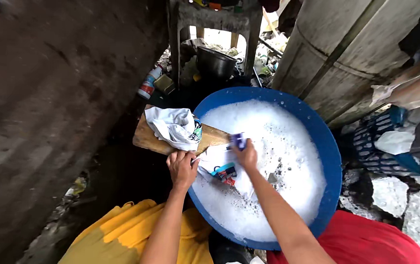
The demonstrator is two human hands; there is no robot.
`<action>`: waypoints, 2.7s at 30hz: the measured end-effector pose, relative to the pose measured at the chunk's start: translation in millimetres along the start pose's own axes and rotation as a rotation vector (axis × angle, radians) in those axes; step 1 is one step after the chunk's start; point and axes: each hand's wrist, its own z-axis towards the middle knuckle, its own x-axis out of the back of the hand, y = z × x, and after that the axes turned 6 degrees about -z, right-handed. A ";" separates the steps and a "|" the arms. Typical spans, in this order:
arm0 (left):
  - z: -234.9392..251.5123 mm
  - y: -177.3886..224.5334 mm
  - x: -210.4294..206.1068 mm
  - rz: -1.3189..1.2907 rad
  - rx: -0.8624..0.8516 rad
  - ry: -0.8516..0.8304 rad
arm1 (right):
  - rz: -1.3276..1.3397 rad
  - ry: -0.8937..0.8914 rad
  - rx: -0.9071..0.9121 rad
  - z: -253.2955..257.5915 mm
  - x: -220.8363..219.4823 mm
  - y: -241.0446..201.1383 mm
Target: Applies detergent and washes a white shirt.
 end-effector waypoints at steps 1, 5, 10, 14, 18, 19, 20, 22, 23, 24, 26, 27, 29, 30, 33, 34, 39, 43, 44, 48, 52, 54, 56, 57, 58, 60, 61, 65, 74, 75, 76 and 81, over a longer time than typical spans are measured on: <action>1.5 0.3 -0.4 -0.001 0.002 -0.001 | 0.014 0.091 -0.091 20.9 8.5 21.9; 2.4 2.1 -0.5 0.002 -0.008 0.005 | 0.044 0.106 -0.112 10.4 -6.8 -8.2; -0.1 1.1 2.6 -0.004 -0.009 0.008 | 0.004 -0.172 0.182 -39.4 -25.8 -69.7; 1.7 -0.1 -0.7 -0.023 -0.023 0.023 | 0.004 0.118 -0.116 33.3 11.2 29.1; 3.1 5.6 2.8 0.003 -0.014 -0.004 | 0.047 0.077 -0.072 6.3 -9.3 -21.6; 2.9 7.3 4.2 0.008 -0.005 -0.009 | 0.055 -0.002 0.024 -18.4 -23.8 -50.7; 1.7 8.1 5.7 0.012 0.004 -0.013 | 0.056 -0.086 0.113 -41.0 -32.5 -73.1; -0.5 5.7 5.5 0.016 0.005 -0.009 | 0.021 -0.175 0.187 -50.4 -31.7 -76.2; -0.6 3.3 4.1 0.014 -0.004 -0.008 | -0.004 -0.164 0.157 -39.3 -24.0 -57.8; 1.0 1.8 2.8 0.008 -0.014 -0.001 | -0.032 -0.104 0.103 -22.3 -13.0 -32.0; 1.9 1.9 2.7 -0.003 -0.012 -0.008 | -0.082 0.034 -0.071 17.0 12.0 28.9; 2.6 2.1 3.3 -0.006 -0.012 -0.013 | -0.083 0.035 -0.163 35.0 28.1 49.9; 2.0 3.2 4.6 -0.007 -0.013 -0.022 | -0.052 -0.050 -0.222 55.4 58.0 68.4; 2.7 2.3 5.4 -0.005 -0.011 -0.021 | -0.020 -0.111 -0.180 57.8 66.0 67.1; 2.5 -0.4 4.0 -0.006 -0.006 -0.022 | 0.119 -0.546 0.115 11.3 65.3 43.5; 1.6 0.2 4.2 -0.009 -0.009 -0.022 | 0.049 -0.746 0.212 -15.4 59.9 33.7; 3.1 -0.1 6.0 -0.014 -0.017 -0.032 | -0.481 -0.941 0.237 -87.6 -0.8 46.6; 1.2 0.9 6.3 -0.021 -0.031 -0.016 | -0.570 -0.852 0.080 -105.4 -15.6 49.8; 1.3 0.6 6.7 -0.019 -0.032 -0.014 | -0.576 -0.910 0.131 -103.9 -15.4 44.9; 3.0 1.6 6.1 -0.022 -0.022 -0.021 | -0.249 -1.073 0.314 -84.1 24.2 15.9; 2.7 2.6 4.7 -0.029 -0.016 -0.015 | 0.195 -0.773 0.247 -65.4 56.6 -27.1; 2.8 3.2 4.6 -0.015 -0.027 -0.005 | 0.274 -0.456 0.199 -61.0 30.0 -56.6; 2.0 4.5 8.9 0.029 -0.008 -0.043 | 0.179 -0.274 0.233 -66.4 -4.3 -86.8; 2.3 6.1 11.0 0.050 0.006 -0.064 | 0.095 -0.252 0.265 -67.9 -16.3 -94.2; 2.4 6.6 11.8 0.057 0.015 -0.081 | 0.016 -0.254 0.275 -64.8 -22.2 -92.5; 2.9 2.9 8.8 0.029 -0.001 -0.066 | -0.061 -0.188 0.201 -39.8 -20.1 -58.0; 3.4 1.8 6.8 0.012 0.002 -0.053 | -0.062 -0.114 0.112 -21.5 -13.5 -31.5; 4.1 0.7 2.9 0.010 -0.001 -0.015 | 0.014 0.125 -0.207 28.6 11.0 31.0; 1.8 -1.8 3.4 0.024 -0.039 -0.021 | -0.001 -0.076 0.128 -12.1 -17.3 -31.4; 2.1 -1.7 2.5 0.018 -0.032 -0.020 | 0.000 0.006 0.035 7.7 -7.2 -2.3; 2.0 -0.9 2.3 0.016 -0.029 -0.020 | 0.013 0.071 -0.075 24.1 2.8 21.4; 3.0 7.5 5.5 0.027 -0.048 -0.012 | 0.089 0.044 -0.006 -9.8 -19.3 -37.1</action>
